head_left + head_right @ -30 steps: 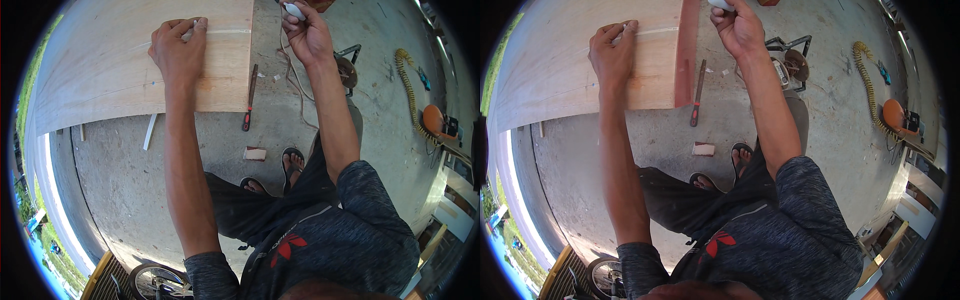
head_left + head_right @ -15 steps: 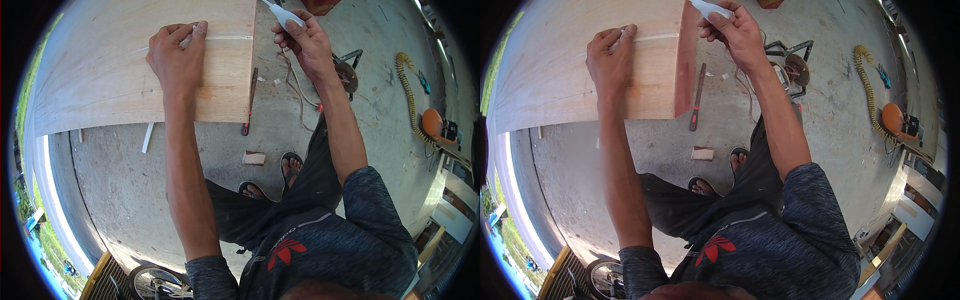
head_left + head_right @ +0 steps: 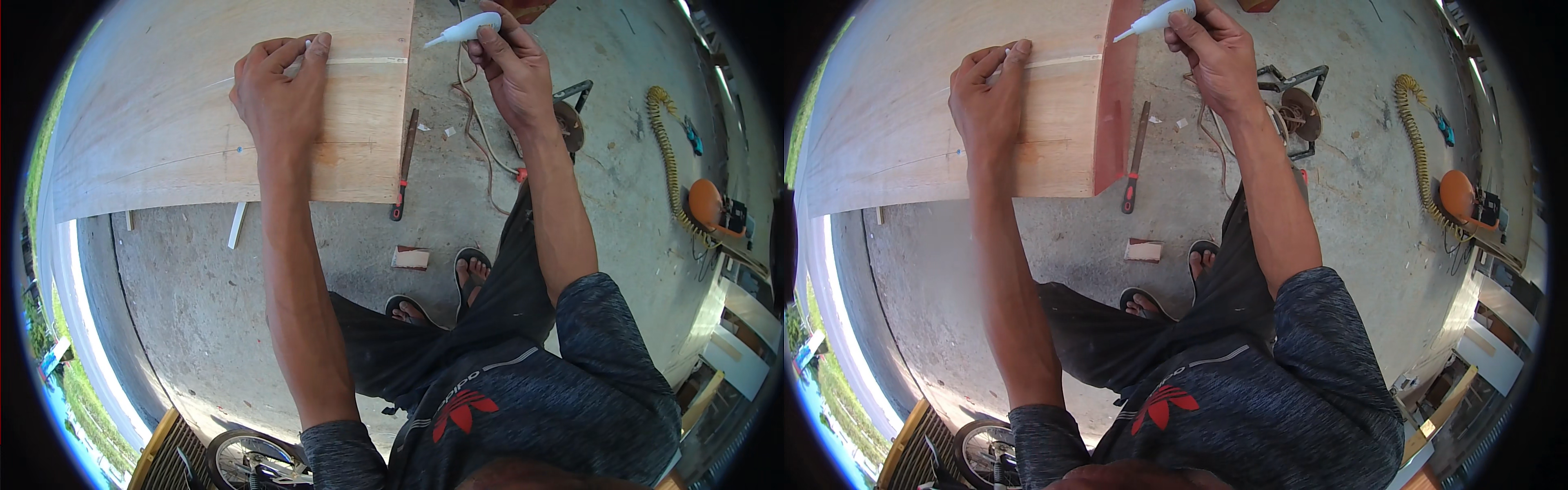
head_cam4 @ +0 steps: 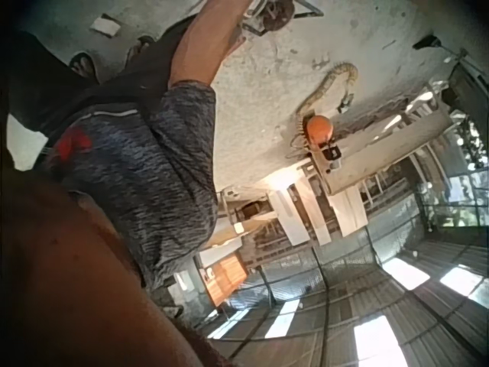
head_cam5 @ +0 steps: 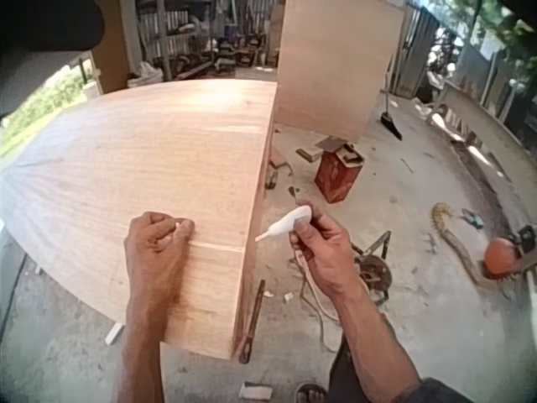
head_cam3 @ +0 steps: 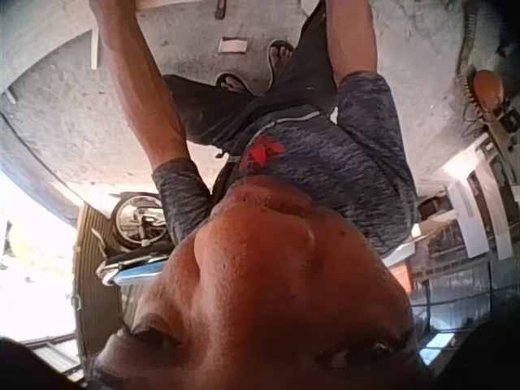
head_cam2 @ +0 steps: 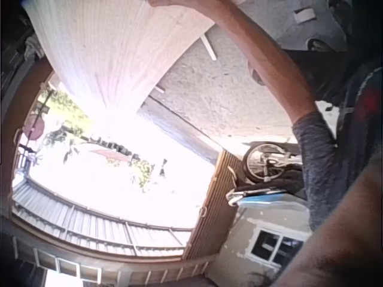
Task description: Applying glue to a wooden board edge and sanding it.
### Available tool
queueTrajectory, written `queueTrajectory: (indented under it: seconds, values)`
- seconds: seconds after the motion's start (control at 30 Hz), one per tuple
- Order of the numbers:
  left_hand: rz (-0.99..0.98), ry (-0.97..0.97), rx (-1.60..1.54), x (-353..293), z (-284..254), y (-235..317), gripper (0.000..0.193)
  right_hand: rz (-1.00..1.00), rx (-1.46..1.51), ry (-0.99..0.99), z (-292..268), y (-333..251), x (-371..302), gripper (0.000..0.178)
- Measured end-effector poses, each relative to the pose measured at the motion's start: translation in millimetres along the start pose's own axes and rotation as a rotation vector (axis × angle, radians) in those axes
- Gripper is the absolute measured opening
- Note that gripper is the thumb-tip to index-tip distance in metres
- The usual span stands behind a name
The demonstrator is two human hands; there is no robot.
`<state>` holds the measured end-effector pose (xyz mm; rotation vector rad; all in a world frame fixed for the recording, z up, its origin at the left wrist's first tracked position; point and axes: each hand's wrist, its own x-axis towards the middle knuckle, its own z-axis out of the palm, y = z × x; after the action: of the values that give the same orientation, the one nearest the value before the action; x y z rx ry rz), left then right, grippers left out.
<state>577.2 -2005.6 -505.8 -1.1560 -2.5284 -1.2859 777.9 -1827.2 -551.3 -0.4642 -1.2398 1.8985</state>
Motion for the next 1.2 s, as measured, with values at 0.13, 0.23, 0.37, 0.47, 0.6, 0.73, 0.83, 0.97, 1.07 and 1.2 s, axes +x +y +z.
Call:
queueTrajectory:
  seconds: [0.13, 0.23, 0.37, 0.47, 0.6, 0.73, 0.83, 0.97, 1.07, 1.2]
  values:
    - [0.002, -0.005, 0.0, 1, 0, 0, 0.035, -0.009, -0.063, -0.006, 8, 3, -1, 0.038]
    - [0.006, -0.001, 0.004, 1, -1, -2, 0.036, 0.05, -0.208, 0.023, 26, -10, -7, 0.039]
    - [0.004, -0.005, -0.017, 3, 2, 2, 0.035, -0.093, -0.202, -0.053, 12, 5, 2, 0.04]
    - [-0.017, -0.006, -0.013, 1, 0, 1, 0.034, -0.048, -0.251, -0.03, 15, 5, 1, 0.038]
    - [-0.017, -0.006, -0.01, 1, -1, 1, 0.033, -0.091, -0.299, -0.062, 15, 4, 3, 0.037]
    - [-0.028, -0.013, -0.036, 2, -1, 2, 0.033, -0.099, -0.276, -0.056, 14, 6, 4, 0.036]
    - [-0.041, -0.012, -0.017, 1, -1, 3, 0.033, -0.105, -0.271, -0.055, 15, 7, 5, 0.035]
    - [-0.022, -0.009, 0.026, 1, -2, 4, 0.038, -0.111, -0.311, -0.063, 17, 3, 4, 0.035]
    - [-0.021, -0.011, 0.036, 1, -2, 5, 0.037, -0.093, -0.333, -0.049, 19, 0, 3, 0.035]
    - [-0.043, -0.013, 0.008, 1, -2, 8, 0.034, -0.124, -0.325, -0.064, 16, 3, 5, 0.035]
